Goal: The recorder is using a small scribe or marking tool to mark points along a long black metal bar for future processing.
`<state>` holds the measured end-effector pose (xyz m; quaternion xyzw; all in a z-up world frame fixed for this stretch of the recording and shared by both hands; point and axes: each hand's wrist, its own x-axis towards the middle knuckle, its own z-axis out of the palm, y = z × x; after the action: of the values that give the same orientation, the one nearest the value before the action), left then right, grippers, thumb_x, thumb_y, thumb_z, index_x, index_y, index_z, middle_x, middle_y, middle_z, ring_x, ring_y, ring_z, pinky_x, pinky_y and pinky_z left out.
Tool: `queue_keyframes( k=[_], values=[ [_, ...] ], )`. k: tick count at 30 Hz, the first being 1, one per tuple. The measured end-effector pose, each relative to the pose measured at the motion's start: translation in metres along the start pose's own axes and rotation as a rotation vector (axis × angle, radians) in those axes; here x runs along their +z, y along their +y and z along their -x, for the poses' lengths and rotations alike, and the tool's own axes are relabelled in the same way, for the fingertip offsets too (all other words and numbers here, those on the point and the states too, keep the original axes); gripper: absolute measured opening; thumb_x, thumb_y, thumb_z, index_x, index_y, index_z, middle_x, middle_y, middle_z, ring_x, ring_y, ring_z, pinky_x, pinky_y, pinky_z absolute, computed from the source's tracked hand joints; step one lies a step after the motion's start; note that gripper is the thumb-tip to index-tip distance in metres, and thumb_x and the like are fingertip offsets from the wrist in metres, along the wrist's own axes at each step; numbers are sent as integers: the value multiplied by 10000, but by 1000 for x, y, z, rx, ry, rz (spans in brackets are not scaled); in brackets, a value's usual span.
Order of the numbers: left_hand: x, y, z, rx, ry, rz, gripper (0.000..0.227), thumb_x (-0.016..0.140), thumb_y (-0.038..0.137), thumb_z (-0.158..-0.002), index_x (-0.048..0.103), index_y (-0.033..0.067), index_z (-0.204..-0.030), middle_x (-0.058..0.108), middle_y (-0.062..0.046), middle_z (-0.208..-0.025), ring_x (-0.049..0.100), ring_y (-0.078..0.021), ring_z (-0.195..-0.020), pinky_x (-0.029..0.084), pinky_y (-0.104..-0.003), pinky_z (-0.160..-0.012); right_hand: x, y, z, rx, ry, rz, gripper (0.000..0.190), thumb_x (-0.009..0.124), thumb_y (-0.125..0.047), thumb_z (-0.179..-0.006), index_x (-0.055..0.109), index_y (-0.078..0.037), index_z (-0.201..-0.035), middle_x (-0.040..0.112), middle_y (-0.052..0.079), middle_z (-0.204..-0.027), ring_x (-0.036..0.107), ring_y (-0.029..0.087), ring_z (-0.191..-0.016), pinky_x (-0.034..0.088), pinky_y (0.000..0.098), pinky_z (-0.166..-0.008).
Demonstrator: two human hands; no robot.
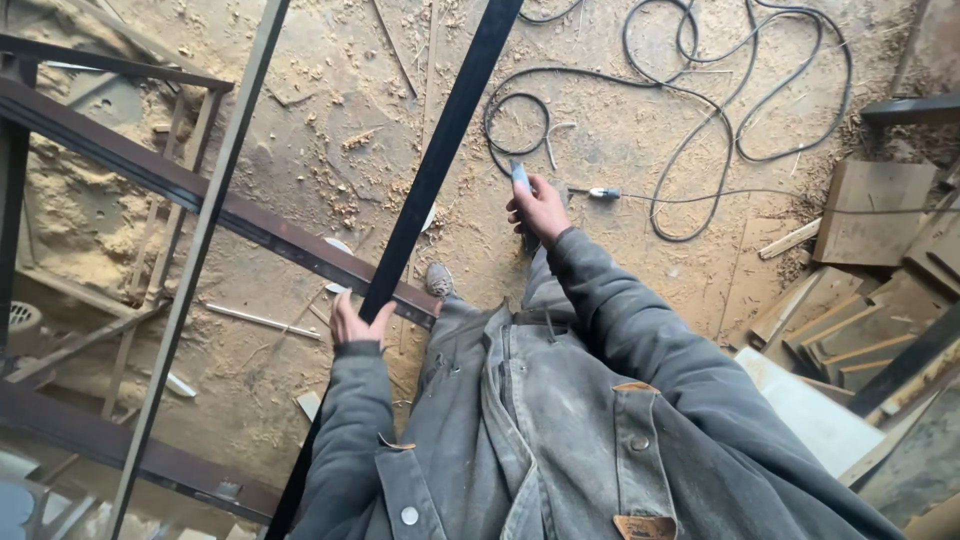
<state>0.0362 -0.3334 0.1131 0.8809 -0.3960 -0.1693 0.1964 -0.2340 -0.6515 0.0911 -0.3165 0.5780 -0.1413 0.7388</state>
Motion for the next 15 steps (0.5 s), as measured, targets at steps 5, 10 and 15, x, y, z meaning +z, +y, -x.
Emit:
queue_keyframes(
  k=[5,10,15],
  values=[
    [42,91,-50,78,42,77,912,947,417,-727,489,16,-1406,538,-251,-1421,537,-450,-1282,450,-519,-1081,-30,-38,-26,-79,-109,181,356,516,-358,-1065,542,-61,-1260,682,48,-864,655,122,-643,512,297,-516],
    [70,160,-96,69,40,74,859,946,392,-754,506,45,-1406,548,-207,-1429,532,-424,-1305,439,-514,-1095,-40,-72,-51,-142,-95,284,333,524,-347,-1061,558,-62,-1231,686,53,-857,659,111,-636,518,289,-505],
    [92,203,-146,134,81,101,793,921,346,-813,502,66,-1425,532,-202,-1462,510,-412,-1350,429,-509,-1131,-48,-95,-82,-185,-3,203,323,558,-336,-1056,578,-42,-1187,683,56,-841,642,113,-606,497,275,-483]
  ],
)
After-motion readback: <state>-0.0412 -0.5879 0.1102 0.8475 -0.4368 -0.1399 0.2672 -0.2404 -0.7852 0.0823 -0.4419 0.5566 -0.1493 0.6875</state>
